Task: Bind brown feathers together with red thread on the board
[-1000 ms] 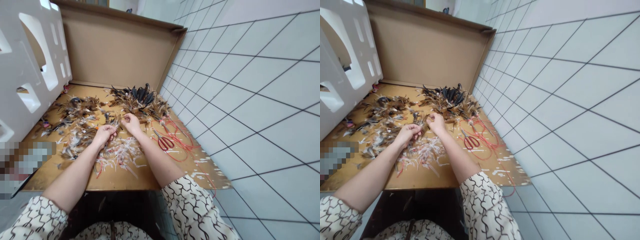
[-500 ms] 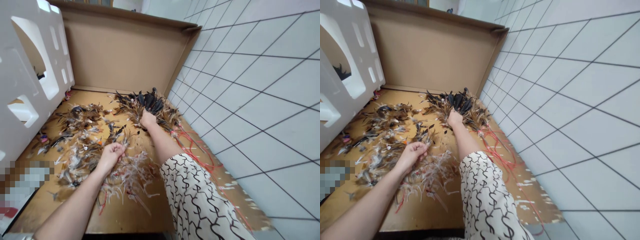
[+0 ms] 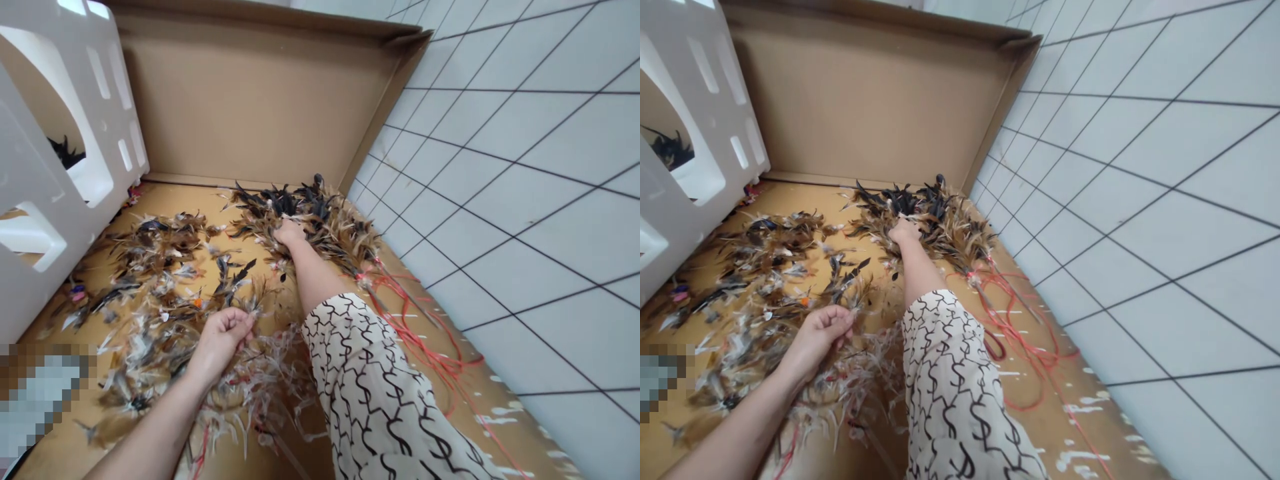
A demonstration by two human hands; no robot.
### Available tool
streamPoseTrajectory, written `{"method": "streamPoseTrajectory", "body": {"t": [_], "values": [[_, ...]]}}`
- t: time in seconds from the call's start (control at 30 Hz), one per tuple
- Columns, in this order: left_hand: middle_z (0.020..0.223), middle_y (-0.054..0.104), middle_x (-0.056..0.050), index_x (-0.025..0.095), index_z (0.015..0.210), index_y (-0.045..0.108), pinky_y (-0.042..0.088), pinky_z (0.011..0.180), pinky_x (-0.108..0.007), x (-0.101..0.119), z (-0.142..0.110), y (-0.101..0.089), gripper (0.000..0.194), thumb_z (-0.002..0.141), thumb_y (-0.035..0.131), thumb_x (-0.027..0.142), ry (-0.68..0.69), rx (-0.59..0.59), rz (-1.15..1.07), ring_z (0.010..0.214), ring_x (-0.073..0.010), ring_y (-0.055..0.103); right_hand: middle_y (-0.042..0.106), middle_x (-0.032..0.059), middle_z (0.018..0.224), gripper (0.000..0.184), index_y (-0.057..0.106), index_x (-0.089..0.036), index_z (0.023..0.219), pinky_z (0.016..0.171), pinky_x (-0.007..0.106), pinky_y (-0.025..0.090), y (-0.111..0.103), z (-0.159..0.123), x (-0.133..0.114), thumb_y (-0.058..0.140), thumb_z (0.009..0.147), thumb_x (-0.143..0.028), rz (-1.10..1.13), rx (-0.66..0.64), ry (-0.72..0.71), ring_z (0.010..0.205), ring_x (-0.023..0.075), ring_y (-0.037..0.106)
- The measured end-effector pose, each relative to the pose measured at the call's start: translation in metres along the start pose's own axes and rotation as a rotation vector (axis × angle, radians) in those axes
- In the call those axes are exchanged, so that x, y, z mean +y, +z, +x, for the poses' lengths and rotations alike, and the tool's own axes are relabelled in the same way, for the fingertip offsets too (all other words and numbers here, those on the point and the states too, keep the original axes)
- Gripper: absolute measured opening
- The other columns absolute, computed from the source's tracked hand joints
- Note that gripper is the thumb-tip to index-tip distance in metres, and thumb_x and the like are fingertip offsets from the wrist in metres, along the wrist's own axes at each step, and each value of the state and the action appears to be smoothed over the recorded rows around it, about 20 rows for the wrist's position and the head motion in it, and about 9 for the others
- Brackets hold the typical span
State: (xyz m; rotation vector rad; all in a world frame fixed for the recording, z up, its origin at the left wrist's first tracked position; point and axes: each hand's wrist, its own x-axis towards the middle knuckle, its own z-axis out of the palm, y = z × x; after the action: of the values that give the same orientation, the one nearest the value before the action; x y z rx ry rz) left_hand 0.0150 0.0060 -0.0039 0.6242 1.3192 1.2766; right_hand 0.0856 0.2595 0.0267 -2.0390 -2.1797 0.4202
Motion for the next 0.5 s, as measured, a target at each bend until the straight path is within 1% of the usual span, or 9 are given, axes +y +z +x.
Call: {"method": "streamPoseTrajectory", "body": {"t": [0.07, 0.17, 0.4, 0.5], "values": [[0.044, 0.054, 0.002, 0.017, 0.053, 0.056, 0.024, 0.04, -0.021, 0.001, 0.0, 0.0, 0.056, 0.034, 0.075, 0.066, 0.01, -0.001, 0.004, 0.036, -0.0047, 0.036, 0.059, 0.0172, 0.125, 0.047, 0.058, -0.015, 0.122, 0.097, 0.04, 0.044, -0.001, -0.003, 0.0, 0.056, 0.076, -0.019, 0.012, 0.009, -0.046, 0.121, 0.0294, 0.053], [0.043, 0.053, 0.003, 0.017, 0.052, 0.056, 0.023, 0.04, -0.021, 0.003, -0.002, 0.0, 0.057, 0.032, 0.075, 0.067, 0.019, 0.0, 0.02, 0.036, -0.0041, 0.034, 0.062, 0.0152, 0.122, 0.048, 0.058, -0.015, 0.122, 0.097, 0.037, 0.045, -0.003, -0.011, 0.002, 0.055, 0.074, -0.013, 0.025, 0.021, -0.109, 0.116, 0.0277, 0.057], [0.042, 0.052, 0.003, 0.016, 0.053, 0.055, 0.019, 0.039, -0.019, 0.003, -0.007, -0.004, 0.055, 0.035, 0.075, 0.064, 0.053, -0.004, 0.009, 0.035, -0.0034, 0.033, 0.063, 0.01, 0.122, 0.046, 0.059, -0.017, 0.121, 0.098, 0.029, 0.045, -0.007, -0.042, 0.006, 0.054, 0.076, -0.014, 0.045, 0.02, -0.25, 0.116, 0.0217, 0.058], [0.043, 0.053, 0.003, 0.016, 0.053, 0.055, 0.019, 0.04, -0.019, 0.003, -0.008, -0.005, 0.053, 0.037, 0.076, 0.061, 0.079, -0.009, -0.005, 0.036, -0.0035, 0.034, 0.064, 0.0114, 0.12, 0.042, 0.059, -0.015, 0.121, 0.096, 0.03, 0.046, -0.007, -0.058, 0.001, 0.054, 0.08, -0.02, 0.052, 0.018, -0.272, 0.113, 0.0225, 0.059]]}}
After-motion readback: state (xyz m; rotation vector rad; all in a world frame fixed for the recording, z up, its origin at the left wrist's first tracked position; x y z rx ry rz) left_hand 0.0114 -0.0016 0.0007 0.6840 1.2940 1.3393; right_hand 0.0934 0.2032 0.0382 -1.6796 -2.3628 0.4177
